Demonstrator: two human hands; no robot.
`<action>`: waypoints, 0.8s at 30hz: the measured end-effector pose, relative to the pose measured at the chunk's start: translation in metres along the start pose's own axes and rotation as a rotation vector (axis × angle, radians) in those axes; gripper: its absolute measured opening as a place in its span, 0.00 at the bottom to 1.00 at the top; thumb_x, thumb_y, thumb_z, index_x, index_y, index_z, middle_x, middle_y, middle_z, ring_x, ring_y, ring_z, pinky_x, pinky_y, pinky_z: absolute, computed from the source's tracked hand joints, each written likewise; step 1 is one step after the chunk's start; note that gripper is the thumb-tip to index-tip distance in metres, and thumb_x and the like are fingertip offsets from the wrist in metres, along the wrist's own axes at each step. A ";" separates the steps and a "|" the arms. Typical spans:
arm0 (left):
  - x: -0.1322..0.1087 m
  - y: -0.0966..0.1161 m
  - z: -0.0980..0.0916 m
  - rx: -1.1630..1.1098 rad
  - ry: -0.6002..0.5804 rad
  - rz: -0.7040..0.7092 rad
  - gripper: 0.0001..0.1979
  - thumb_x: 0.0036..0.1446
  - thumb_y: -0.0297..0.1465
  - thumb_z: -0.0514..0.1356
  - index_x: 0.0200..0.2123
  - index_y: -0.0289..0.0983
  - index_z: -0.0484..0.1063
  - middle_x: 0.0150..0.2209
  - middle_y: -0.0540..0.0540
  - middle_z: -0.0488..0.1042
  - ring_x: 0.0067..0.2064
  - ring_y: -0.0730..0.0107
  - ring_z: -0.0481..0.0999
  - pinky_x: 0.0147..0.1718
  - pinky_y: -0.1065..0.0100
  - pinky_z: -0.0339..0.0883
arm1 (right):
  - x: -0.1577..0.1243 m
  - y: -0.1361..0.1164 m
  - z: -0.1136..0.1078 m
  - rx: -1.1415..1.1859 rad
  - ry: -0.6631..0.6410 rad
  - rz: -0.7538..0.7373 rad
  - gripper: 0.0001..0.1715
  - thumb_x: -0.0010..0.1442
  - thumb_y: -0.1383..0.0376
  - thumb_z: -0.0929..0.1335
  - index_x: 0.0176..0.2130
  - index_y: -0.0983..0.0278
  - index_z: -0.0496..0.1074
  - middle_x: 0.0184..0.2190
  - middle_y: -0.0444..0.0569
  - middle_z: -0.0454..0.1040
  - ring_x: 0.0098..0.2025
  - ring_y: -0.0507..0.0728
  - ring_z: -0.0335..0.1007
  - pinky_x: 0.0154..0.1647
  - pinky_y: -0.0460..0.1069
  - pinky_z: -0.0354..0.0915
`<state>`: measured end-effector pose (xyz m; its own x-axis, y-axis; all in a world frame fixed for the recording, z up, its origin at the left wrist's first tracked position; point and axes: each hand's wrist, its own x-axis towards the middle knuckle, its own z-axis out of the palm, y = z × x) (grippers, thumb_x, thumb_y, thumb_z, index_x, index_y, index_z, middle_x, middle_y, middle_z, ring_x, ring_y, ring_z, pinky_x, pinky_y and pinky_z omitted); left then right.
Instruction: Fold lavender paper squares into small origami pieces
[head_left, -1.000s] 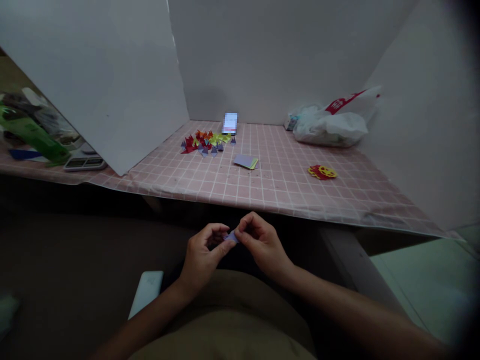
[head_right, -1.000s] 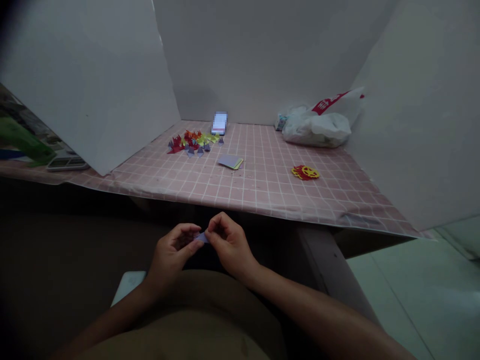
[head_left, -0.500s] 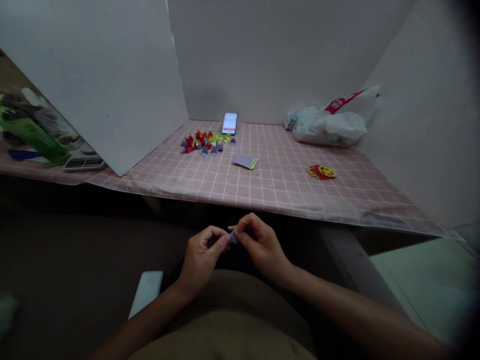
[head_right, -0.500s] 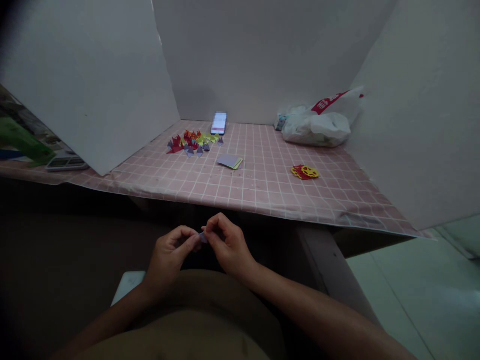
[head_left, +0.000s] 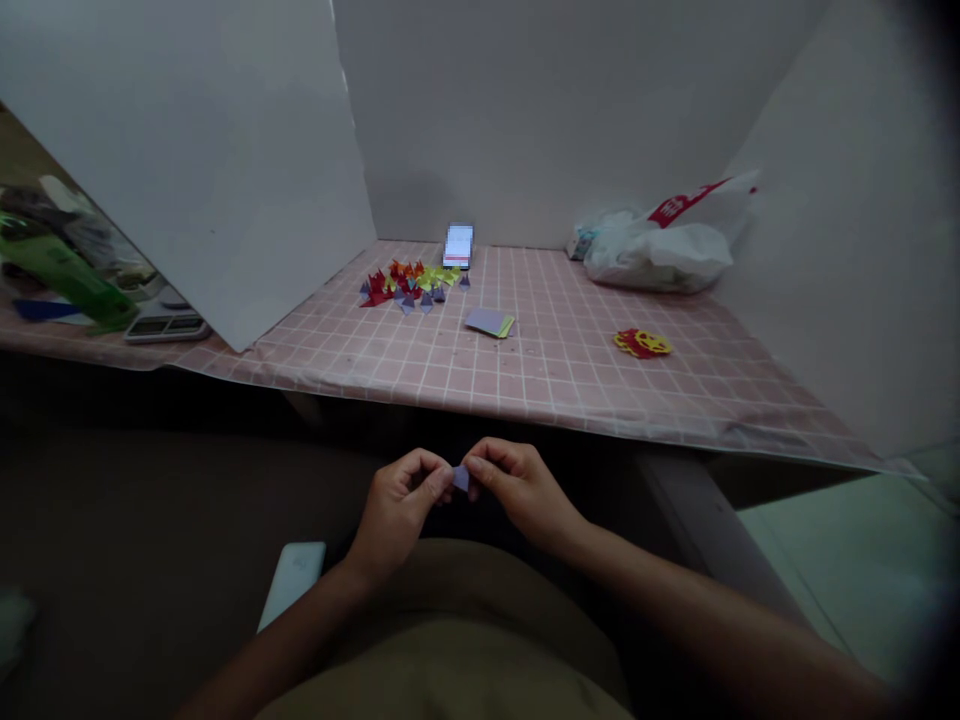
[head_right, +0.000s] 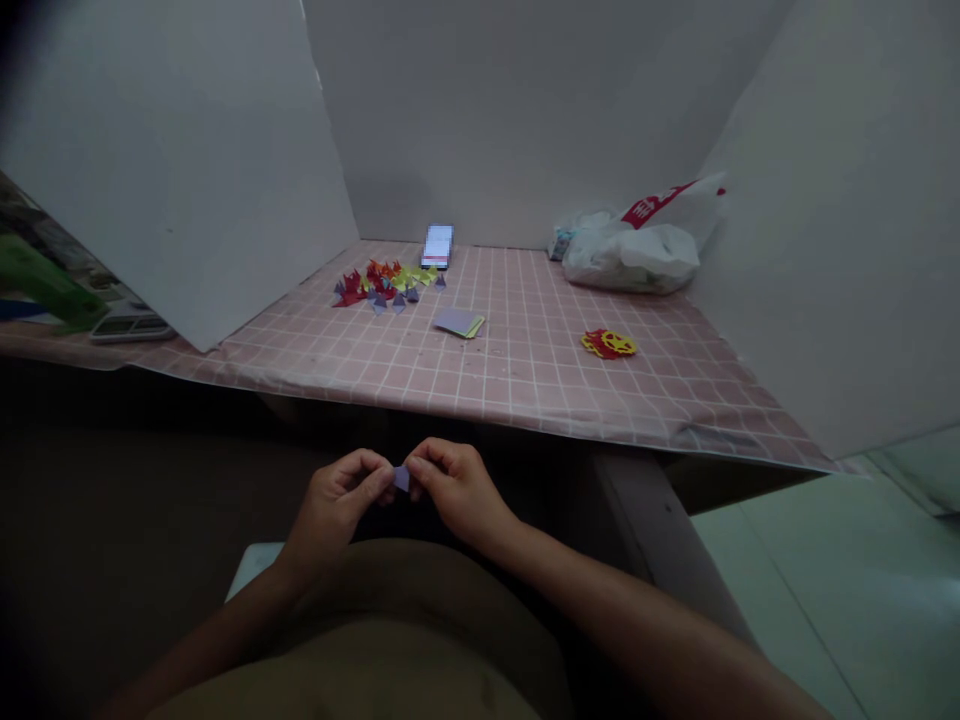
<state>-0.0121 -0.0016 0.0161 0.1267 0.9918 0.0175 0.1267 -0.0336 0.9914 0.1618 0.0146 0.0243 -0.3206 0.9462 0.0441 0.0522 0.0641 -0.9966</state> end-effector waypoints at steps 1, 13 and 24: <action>0.001 0.000 -0.001 0.007 0.000 0.000 0.10 0.58 0.35 0.60 0.28 0.36 0.73 0.24 0.51 0.72 0.28 0.71 0.70 0.30 0.70 0.64 | 0.001 0.000 0.000 0.025 -0.004 0.008 0.15 0.63 0.61 0.66 0.28 0.65 0.72 0.23 0.44 0.72 0.28 0.52 0.67 0.33 0.48 0.63; 0.003 0.001 0.009 -0.202 0.000 -0.069 0.09 0.52 0.35 0.66 0.34 0.36 0.74 0.29 0.49 0.77 0.31 0.70 0.74 0.32 0.69 0.68 | -0.004 0.005 0.004 0.066 0.114 -0.026 0.13 0.61 0.61 0.69 0.26 0.64 0.70 0.22 0.43 0.72 0.27 0.52 0.67 0.32 0.48 0.62; 0.003 0.001 0.001 -0.184 0.017 -0.027 0.08 0.57 0.35 0.62 0.33 0.36 0.73 0.25 0.52 0.72 0.27 0.73 0.70 0.28 0.71 0.65 | -0.004 0.003 0.006 0.054 -0.024 -0.048 0.17 0.64 0.57 0.67 0.28 0.64 0.71 0.25 0.44 0.72 0.29 0.52 0.67 0.32 0.48 0.62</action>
<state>-0.0111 0.0013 0.0168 0.1091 0.9940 -0.0090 -0.0522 0.0147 0.9985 0.1577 0.0087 0.0208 -0.3439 0.9346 0.0906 -0.0144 0.0913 -0.9957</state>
